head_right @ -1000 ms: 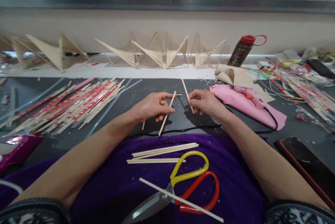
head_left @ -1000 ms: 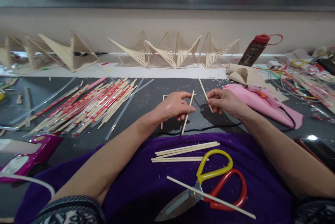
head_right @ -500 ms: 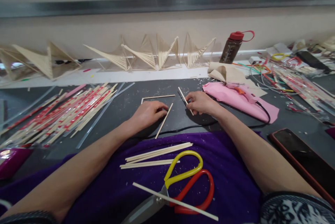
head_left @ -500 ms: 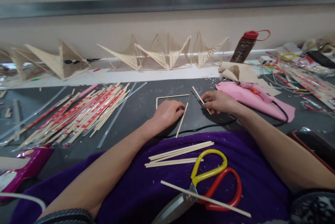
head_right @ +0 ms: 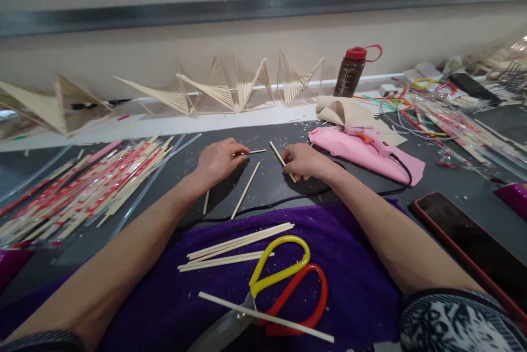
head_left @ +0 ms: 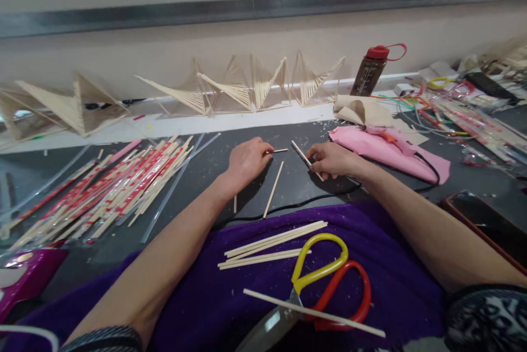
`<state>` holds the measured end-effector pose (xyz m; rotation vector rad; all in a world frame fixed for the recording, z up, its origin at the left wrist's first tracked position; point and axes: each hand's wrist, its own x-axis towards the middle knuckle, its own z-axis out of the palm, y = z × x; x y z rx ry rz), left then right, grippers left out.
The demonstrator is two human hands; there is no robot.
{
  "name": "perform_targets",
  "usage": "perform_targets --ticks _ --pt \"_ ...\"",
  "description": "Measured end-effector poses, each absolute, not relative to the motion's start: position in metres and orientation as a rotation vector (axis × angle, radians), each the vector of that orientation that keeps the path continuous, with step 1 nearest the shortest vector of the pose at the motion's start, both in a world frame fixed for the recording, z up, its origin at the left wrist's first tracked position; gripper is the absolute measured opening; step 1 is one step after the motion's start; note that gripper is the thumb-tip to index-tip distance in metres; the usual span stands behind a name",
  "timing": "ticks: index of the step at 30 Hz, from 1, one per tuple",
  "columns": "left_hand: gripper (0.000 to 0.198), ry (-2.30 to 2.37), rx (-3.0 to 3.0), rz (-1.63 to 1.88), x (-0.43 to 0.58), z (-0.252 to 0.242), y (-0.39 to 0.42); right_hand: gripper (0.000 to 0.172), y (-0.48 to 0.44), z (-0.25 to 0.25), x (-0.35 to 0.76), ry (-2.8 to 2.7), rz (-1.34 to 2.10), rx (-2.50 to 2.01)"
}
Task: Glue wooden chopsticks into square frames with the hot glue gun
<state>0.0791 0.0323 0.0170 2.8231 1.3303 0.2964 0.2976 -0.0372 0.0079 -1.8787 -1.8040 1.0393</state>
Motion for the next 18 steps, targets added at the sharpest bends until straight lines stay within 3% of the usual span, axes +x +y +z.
perform_targets --ticks 3,18 --pt "0.028 1.417 2.902 0.189 0.083 0.009 0.054 0.033 -0.038 0.008 0.296 -1.838 1.027 -1.899" --pt "0.025 1.391 2.844 0.238 0.07 -0.004 0.076 0.025 -0.043 0.009 0.282 -2.027 0.879 -1.902"
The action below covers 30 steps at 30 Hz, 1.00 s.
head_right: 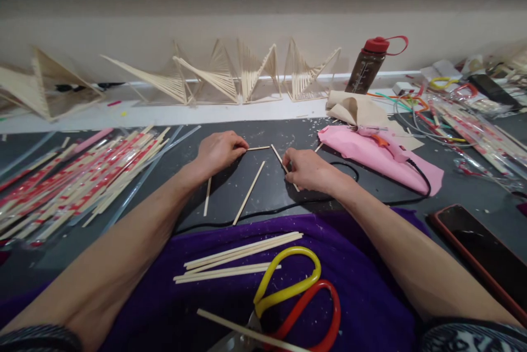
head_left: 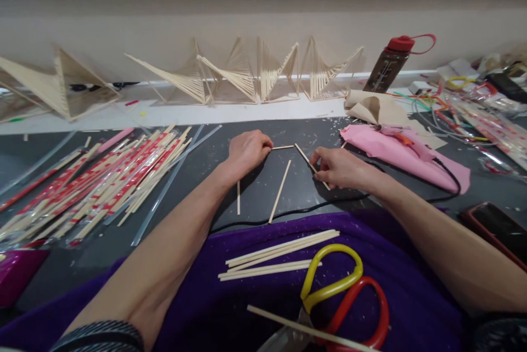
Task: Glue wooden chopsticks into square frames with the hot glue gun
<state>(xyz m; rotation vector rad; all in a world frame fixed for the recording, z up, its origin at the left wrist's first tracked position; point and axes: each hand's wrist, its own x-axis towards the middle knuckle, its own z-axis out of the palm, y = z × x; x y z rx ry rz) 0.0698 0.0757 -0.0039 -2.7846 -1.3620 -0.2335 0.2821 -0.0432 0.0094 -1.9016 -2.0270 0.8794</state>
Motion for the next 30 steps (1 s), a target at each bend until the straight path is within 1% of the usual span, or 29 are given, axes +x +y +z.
perform_targets --ticks 6,12,16,19,22,30 --pt "0.025 -1.393 -2.772 -0.216 0.069 -0.003 0.075 0.026 -0.044 0.008 0.28 -2.008 0.912 -1.928" --pt "0.025 -1.391 -2.757 -0.226 0.068 -0.003 0.075 0.024 -0.044 0.008 0.277 -2.052 0.903 -1.905" --pt "0.025 -1.391 -2.758 -0.214 0.068 -0.003 0.075 0.019 -0.044 0.007 0.277 -2.107 0.761 -1.882" --pt "0.025 -1.404 -2.752 -0.212 0.069 -0.003 0.074 0.013 -0.04 0.001 0.277 -2.087 0.524 -1.875" --pt "0.026 -1.397 -2.742 -0.226 0.072 -0.003 0.071 0.013 -0.035 -0.01 0.277 -2.028 0.331 -1.888" --pt "0.029 -1.375 -2.711 -0.245 0.08 -0.005 0.061 0.011 -0.03 -0.016 0.27 -2.032 0.282 -1.852"
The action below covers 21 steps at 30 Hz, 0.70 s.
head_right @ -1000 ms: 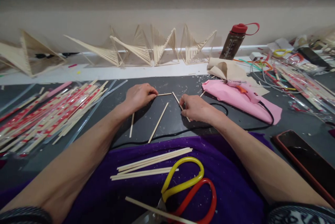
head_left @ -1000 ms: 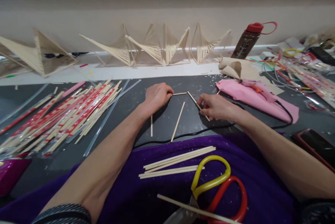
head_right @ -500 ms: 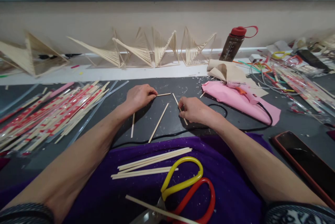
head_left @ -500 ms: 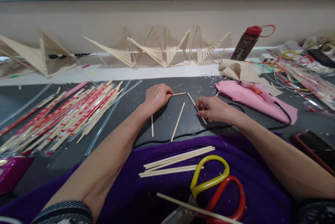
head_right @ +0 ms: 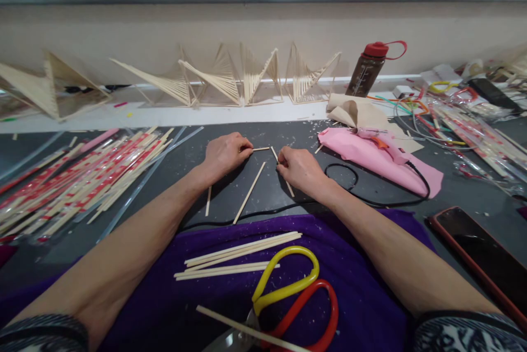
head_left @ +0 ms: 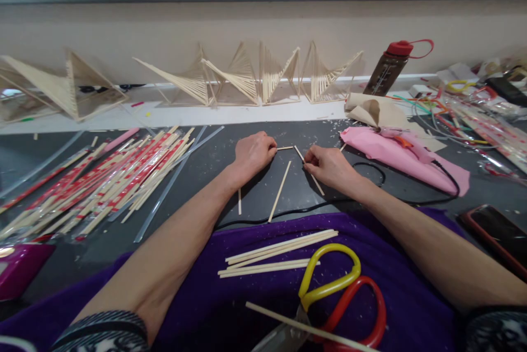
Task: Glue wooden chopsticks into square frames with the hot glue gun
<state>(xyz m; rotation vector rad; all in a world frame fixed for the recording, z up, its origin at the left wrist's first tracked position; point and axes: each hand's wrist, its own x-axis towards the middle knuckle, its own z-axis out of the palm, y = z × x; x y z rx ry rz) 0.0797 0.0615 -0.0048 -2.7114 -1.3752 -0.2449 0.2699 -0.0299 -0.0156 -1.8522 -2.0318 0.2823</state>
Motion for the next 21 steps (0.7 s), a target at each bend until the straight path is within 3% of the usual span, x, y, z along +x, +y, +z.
perform_targets --ticks 21 --pt "0.028 -1.386 -2.745 -0.249 0.0816 -0.0037 0.0605 0.017 -0.0278 -0.0112 0.2598 -2.051 0.312 -1.909"
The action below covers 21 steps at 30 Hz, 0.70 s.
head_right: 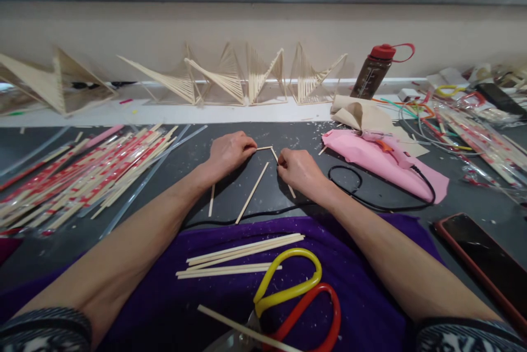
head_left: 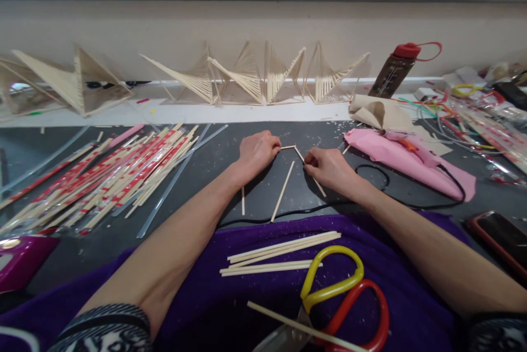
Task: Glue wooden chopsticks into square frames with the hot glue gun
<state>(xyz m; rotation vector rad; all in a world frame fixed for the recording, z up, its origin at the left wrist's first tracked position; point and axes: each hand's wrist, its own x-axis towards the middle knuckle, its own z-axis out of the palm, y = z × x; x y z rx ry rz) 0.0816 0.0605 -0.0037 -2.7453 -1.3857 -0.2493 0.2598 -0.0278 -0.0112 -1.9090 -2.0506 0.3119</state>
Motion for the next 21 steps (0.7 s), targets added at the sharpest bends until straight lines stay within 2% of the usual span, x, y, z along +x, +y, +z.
perform_targets --ticks 4,11,15,21 --pt "0.028 -1.452 -2.779 -0.303 0.078 0.004 0.068 0.017 -0.027 -0.012 0.26 -2.065 0.299 -1.908" --pt "0.033 -1.808 -2.81 -0.882 0.043 0.024 0.097 0.018 -0.027 -0.017 0.263 -2.062 0.298 -1.884" --pt "0.031 -1.916 -2.811 -0.928 0.036 0.022 0.099 0.017 -0.027 -0.019 0.263 -2.054 0.31 -1.873" --pt "0.029 -1.8 -2.826 -0.842 0.044 0.017 0.093 0.017 -0.027 -0.019 0.264 -2.058 0.293 -1.864"
